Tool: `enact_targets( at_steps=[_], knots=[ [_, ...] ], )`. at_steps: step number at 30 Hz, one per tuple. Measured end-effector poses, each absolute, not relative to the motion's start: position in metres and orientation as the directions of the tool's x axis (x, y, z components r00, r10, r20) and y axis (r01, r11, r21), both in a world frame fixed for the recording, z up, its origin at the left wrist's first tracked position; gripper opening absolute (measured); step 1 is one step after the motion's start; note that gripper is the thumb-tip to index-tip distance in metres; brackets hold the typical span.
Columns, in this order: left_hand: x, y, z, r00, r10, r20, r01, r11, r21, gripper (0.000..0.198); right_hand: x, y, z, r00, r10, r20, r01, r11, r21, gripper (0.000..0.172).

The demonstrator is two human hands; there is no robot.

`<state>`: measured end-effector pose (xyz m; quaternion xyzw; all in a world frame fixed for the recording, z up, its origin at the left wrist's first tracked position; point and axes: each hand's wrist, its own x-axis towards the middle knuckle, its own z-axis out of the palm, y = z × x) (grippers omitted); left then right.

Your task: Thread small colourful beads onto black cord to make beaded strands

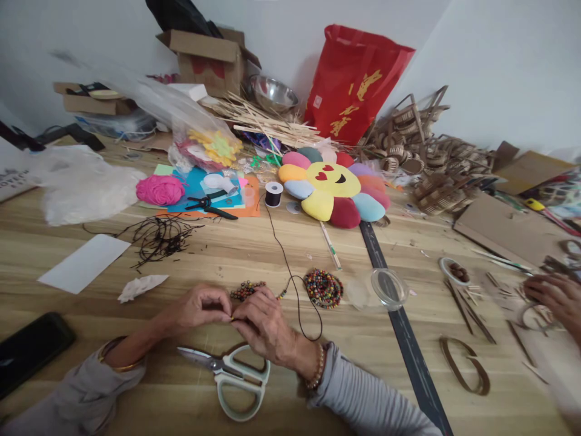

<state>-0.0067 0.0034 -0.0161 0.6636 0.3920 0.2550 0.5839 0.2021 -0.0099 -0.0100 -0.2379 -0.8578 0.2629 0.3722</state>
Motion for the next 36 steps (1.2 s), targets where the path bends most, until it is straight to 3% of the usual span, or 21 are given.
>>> enact_targets(
  at_steps=[9,19,36],
  knots=[
    [-0.007,0.002,-0.02,0.577,0.813,-0.077,0.183,-0.037,0.982,0.015,0.201,-0.01,-0.01,-0.604,0.604,0.519,0.203,0.747,-0.633,0.005],
    [-0.006,0.003,-0.018,0.554,0.821,-0.14,0.132,0.079,0.988,0.015,0.203,-0.01,-0.008,-0.625,0.604,0.494,0.21,0.74,-0.639,0.006],
    [-0.008,0.003,-0.018,0.584,0.803,-0.118,0.259,-0.047,0.965,0.019,0.202,-0.01,-0.008,-0.609,0.616,0.5,0.212,0.734,-0.645,0.004]
  ],
)
